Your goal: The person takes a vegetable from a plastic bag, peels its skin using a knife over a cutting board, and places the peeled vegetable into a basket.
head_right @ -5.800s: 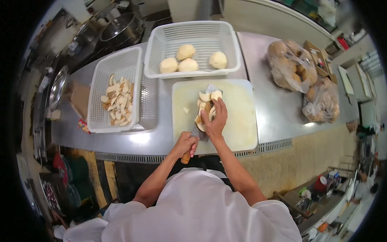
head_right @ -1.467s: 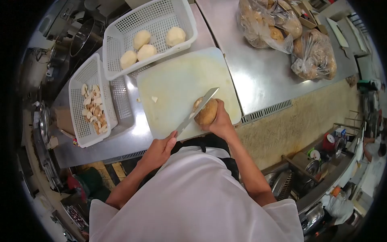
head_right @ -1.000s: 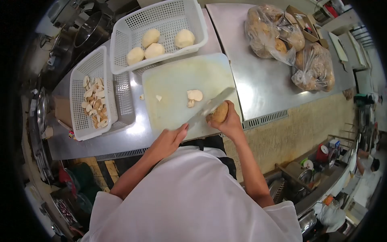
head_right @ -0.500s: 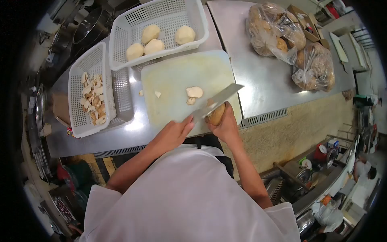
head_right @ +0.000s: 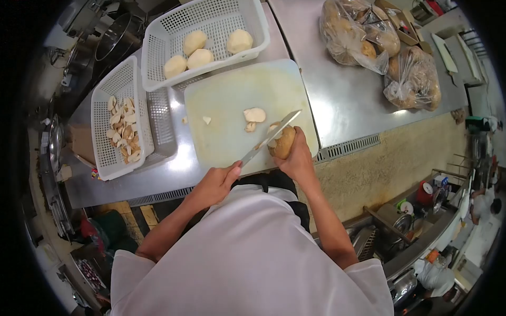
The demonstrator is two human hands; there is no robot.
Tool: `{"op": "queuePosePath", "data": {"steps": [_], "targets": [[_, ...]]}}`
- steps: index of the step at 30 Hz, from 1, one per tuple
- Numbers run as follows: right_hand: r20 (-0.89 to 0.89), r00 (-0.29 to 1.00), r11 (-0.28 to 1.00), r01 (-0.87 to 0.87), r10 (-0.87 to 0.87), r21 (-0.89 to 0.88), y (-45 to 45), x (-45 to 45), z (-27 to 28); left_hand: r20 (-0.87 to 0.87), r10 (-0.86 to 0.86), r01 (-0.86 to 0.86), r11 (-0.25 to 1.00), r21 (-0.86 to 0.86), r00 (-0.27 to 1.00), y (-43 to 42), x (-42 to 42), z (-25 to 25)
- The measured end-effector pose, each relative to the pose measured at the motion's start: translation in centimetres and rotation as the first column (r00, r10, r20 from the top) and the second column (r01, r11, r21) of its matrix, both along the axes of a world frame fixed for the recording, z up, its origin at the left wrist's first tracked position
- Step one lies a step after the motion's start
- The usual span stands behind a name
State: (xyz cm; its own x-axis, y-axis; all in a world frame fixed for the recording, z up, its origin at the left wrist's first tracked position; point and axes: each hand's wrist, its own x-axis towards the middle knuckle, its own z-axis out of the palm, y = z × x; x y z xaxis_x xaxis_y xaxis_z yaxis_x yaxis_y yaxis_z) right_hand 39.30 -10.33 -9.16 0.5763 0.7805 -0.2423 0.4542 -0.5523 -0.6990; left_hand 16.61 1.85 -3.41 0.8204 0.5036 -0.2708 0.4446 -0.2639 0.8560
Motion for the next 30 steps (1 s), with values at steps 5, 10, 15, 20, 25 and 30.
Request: {"op": "queuePosePath", "data": {"steps": [5,10,15,20,25,30], "targets": [[-0.092,0.996,1.0,0.0,0.0,-0.002,0.0,1.0,-0.7,-0.235,0.072,-0.186,0.84,-0.509,0.969,2.3,3.9,-5.9],[-0.604,0.756,0.948,0.319,-0.251,0.006,0.2,1.4,0.3,-0.226,0.08,-0.192,0.825,-0.531,0.971,2.2,3.9,-5.2],[-0.026,0.996,0.993,0.088,-0.086,0.079,-0.5,1.9,-0.3,-0.023,-0.016,0.016,1.0,-0.007,1.0,-0.3,-0.5,-0.2],[0.288,0.957,0.999,-0.045,0.038,0.018,-0.8,2.0,-1.8,-0.438,-0.284,0.269,0.958,-0.098,0.853,-0.4,-1.9,7.6],[0.159,0.986,0.997,-0.055,0.046,0.055,-1.2,2.4,-2.4,-0.299,-0.191,0.198,0.98,-0.006,0.935,-0.9,4.4,3.6],[0.188,0.982,0.987,0.001,-0.032,0.162,-0.6,1.5,-0.9,-0.271,-0.171,0.172,0.985,-0.021,0.947,-1.5,3.2,4.6]]}}
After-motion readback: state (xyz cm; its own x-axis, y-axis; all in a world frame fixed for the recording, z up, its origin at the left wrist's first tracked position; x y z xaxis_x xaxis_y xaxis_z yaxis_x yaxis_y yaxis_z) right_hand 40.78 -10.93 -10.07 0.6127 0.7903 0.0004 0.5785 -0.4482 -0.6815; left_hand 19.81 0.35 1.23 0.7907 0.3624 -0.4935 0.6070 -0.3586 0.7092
